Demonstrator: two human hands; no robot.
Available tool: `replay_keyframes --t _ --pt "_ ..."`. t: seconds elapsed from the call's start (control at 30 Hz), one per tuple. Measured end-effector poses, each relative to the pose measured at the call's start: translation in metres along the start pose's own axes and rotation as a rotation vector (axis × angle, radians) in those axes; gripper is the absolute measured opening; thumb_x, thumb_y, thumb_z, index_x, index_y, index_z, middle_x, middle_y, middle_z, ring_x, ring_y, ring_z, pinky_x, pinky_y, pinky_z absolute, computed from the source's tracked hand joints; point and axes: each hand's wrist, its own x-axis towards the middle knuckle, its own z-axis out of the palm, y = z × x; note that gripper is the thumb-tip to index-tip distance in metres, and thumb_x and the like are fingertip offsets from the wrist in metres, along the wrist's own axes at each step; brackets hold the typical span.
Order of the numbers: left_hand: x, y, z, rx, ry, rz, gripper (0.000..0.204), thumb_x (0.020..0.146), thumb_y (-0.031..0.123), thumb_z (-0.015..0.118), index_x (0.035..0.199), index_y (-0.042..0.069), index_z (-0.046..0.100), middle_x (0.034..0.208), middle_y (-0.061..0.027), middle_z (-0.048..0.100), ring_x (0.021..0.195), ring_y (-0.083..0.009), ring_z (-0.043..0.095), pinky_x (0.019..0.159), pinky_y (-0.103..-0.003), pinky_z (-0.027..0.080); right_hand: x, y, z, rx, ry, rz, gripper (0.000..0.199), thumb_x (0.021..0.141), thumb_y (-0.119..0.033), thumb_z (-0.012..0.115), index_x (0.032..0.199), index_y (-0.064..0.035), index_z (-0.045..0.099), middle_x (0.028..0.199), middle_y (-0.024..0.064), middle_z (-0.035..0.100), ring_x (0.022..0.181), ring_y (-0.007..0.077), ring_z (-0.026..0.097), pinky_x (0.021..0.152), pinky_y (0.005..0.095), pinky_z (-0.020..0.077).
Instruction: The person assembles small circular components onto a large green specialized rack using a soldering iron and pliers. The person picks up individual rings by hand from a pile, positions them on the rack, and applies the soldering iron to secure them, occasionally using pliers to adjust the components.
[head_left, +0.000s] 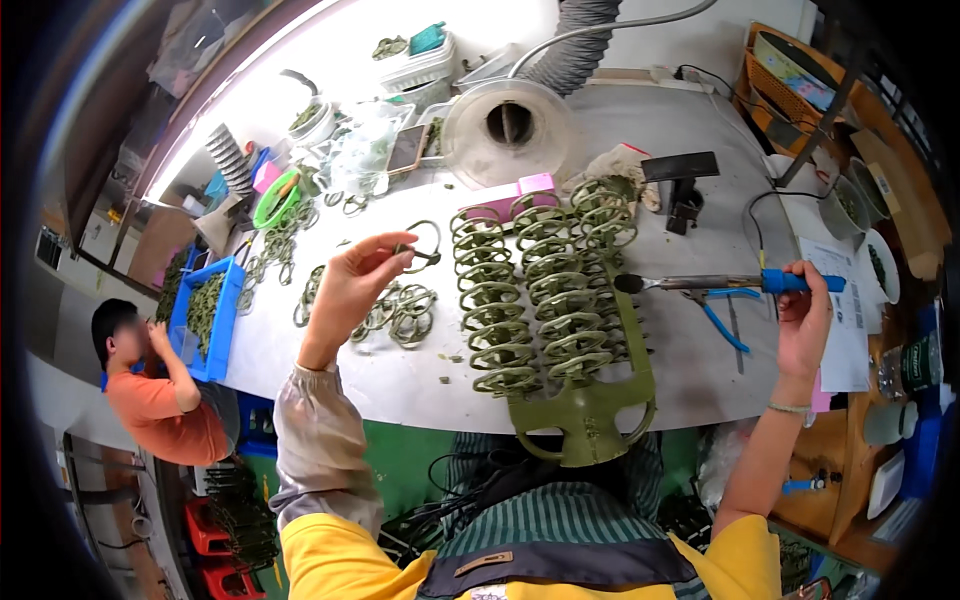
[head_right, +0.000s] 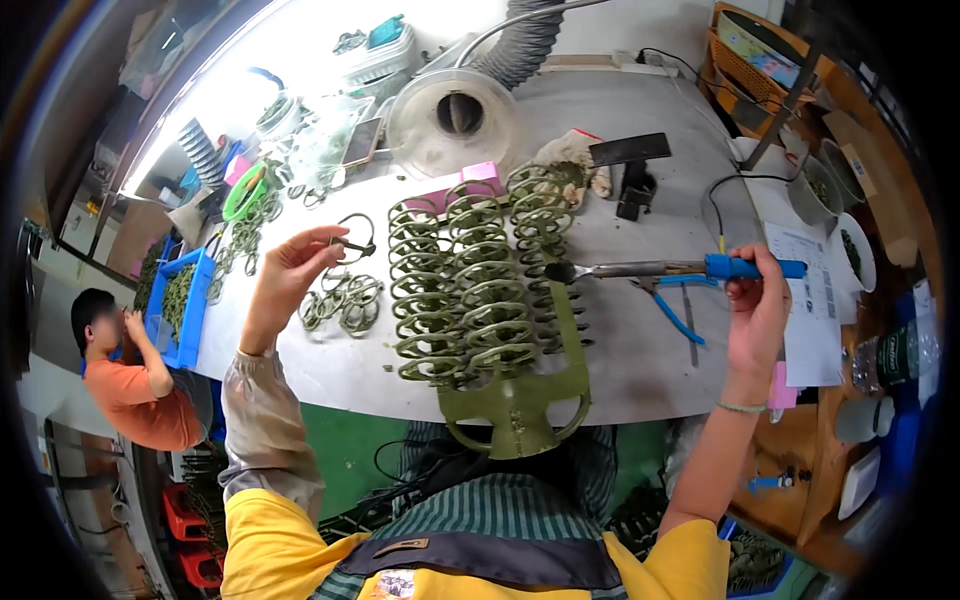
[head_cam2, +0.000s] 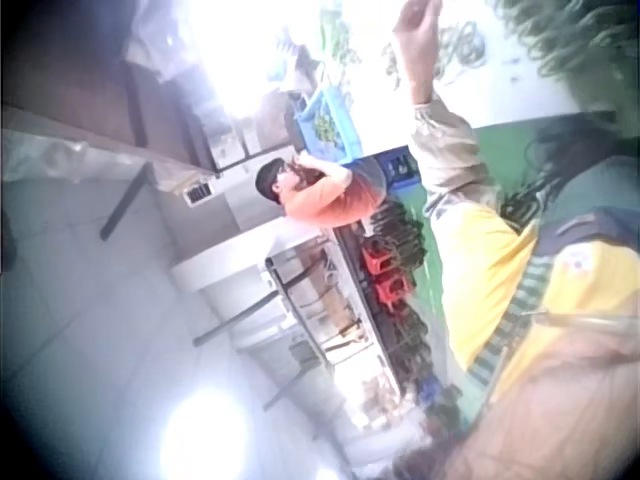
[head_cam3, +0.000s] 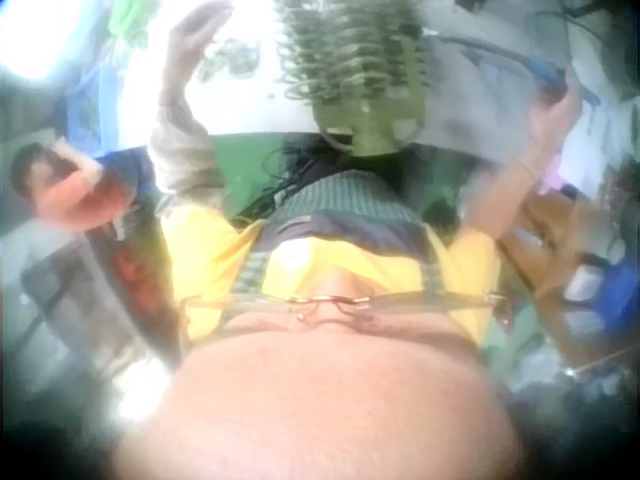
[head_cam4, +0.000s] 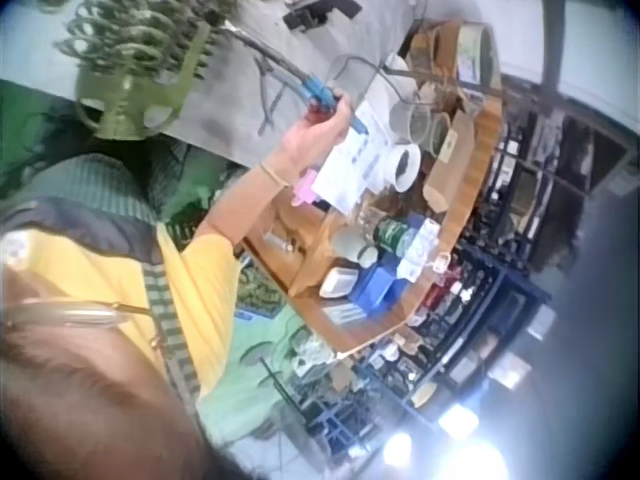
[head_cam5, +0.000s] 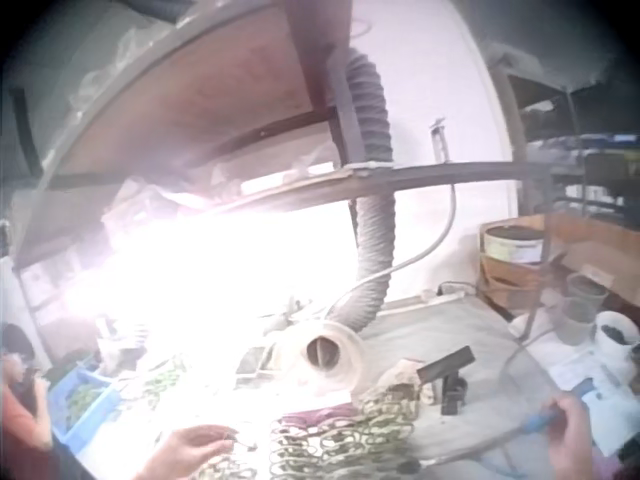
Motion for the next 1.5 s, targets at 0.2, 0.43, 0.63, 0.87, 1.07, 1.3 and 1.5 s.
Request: replay_keyframes --t 0.2,0.43,0.63,0.87,1.07,1.3,1.5 --pt "0.029 0.08 0.116 0.024 -0.22 0.398 0.026 0.089 0.003 0.063 0.114 -0.001 0.061 0.096 -0.0047 0.068 0.086 -0.0109 0.061 0.079 -0.026 0.051 -0.002 0.003 -0.004 -0.03 0.012 0.003 0.02 0.091 -0.022 0.06 0.085 -0.0039 0.067 0.084 0.0048 0.066 0.063 0.0072 0.054 0.06 0.0187 0.0452" --pt "0.061 0.055 0.168 0.225 -0.34 0.363 0.025 0.086 0.005 0.067 0.107 -0.004 0.06 0.087 -0.0081 0.067 0.081 -0.0139 0.064 0.078 -0.028 0.051 0.003 0.022 0.01 0.065 -0.015 0.027 0.016 0.089 -0.017 0.063 0.089 -0.0022 0.068 0.083 0.0058 0.067 0.063 0.008 0.056 0.059 0.0204 0.0469" --pt "0.077 0.043 0.183 0.259 -0.339 0.394 0.026 0.086 0.008 0.067 0.109 -0.003 0.061 0.091 -0.01 0.069 0.082 -0.0163 0.065 0.076 -0.029 0.051 0.01 0.038 0.005 0.1 -0.019 0.076 0.017 0.089 -0.019 0.062 0.09 -0.003 0.068 0.085 0.0045 0.066 0.063 0.0076 0.056 0.061 0.0207 0.047" --pt "0.079 0.042 0.185 0.289 -0.341 0.383 0.026 0.086 0.009 0.067 0.109 -0.003 0.061 0.091 -0.0093 0.069 0.081 -0.0155 0.064 0.076 -0.029 0.051 0.011 0.044 0.007 0.127 -0.024 0.089 0.018 0.09 -0.019 0.061 0.088 -0.0025 0.067 0.084 0.0041 0.066 0.063 0.0069 0.055 0.061 0.02 0.047" --pt "0.078 0.043 0.185 0.296 -0.351 0.381 0.026 0.086 0.009 0.067 0.109 -0.003 0.061 0.091 -0.0091 0.069 0.082 -0.0156 0.064 0.076 -0.029 0.05 0.012 0.043 0.008 0.12 -0.03 0.086 0.017 0.09 -0.018 0.062 0.086 -0.0024 0.068 0.082 0.0048 0.066 0.063 0.0069 0.055 0.06 0.0199 0.0467" --pt "0.079 0.044 0.184 0.305 -0.354 0.39 0.025 0.085 0.009 0.068 0.107 -0.002 0.062 0.09 -0.0106 0.069 0.082 -0.0161 0.065 0.075 -0.029 0.051 0.005 0.011 -0.003 0.043 0.032 0.014 0.016 0.087 -0.017 0.064 0.087 -0.0016 0.067 0.082 0.0063 0.067 0.062 0.0079 0.055 0.058 0.0201 0.0453" --pt "0.083 0.04 0.153 0.166 -0.282 0.454 0.024 0.086 0.01 0.066 0.107 0.0 0.062 0.092 -0.0088 0.068 0.086 -0.018 0.065 0.077 -0.029 0.05 0.006 0.008 -0.015 0.036 0.011 0.039 0.017 0.089 -0.019 0.062 0.086 -0.0033 0.067 0.083 0.0061 0.067 0.063 0.0076 0.056 0.059 0.0192 0.0458"
